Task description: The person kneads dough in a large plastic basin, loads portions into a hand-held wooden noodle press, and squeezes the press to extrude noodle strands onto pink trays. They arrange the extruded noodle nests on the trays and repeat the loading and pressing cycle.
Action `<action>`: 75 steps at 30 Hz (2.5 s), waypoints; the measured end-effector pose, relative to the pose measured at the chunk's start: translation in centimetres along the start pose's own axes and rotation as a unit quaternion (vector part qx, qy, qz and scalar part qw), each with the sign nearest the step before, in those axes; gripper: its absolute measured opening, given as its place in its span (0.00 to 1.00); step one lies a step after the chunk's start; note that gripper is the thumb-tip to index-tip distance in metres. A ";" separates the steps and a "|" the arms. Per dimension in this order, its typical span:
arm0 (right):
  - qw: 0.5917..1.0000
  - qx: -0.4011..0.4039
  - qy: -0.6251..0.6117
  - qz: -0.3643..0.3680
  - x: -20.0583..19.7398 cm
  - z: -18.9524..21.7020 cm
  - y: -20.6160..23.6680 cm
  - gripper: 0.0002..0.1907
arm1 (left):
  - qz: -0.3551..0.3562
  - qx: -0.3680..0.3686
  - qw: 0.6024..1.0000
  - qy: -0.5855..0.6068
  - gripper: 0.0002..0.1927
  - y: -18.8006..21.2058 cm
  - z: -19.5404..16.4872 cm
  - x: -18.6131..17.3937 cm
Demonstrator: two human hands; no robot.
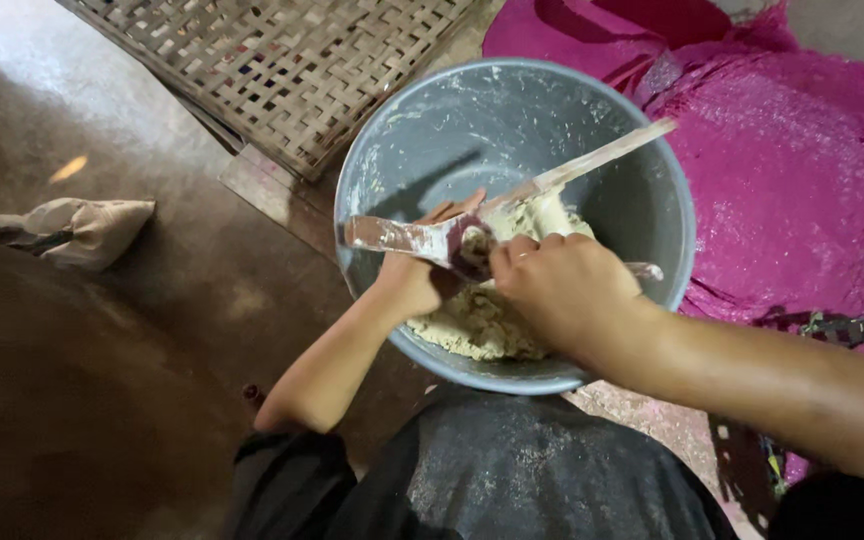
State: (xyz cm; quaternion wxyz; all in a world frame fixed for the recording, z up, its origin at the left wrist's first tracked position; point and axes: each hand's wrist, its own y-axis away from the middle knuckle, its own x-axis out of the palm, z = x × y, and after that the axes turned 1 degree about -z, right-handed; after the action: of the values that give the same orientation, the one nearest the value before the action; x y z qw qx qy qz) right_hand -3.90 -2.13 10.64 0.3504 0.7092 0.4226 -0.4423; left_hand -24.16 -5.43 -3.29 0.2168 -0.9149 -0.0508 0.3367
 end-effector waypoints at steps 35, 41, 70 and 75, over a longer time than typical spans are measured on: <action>0.257 -0.111 -0.865 -0.416 7.9 -4.3 9.3 0.37 | 0.284 -0.099 0.830 0.470 0.37 2.9 -6.6 11.6; 0.728 -0.055 -0.518 -0.447 7.6 -5.9 23.3 0.38 | 0.284 0.030 0.944 0.162 0.25 -0.7 -15.8 12.2; 0.372 0.407 -0.740 -0.384 21.0 4.5 63.3 0.42 | 0.171 -0.148 0.929 0.294 0.45 10.1 -20.4 47.7; 0.349 0.409 -0.747 -0.391 21.4 5.7 62.6 0.39 | 0.294 -0.275 0.903 0.148 0.41 0.0 -13.4 47.1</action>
State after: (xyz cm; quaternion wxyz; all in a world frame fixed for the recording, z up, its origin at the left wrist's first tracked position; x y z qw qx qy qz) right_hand 56.53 -25.78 -3.52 -0.0244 -0.1051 -0.0182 -0.9940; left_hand 20.59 0.94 -22.14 -0.1473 -0.9508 0.1630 0.2183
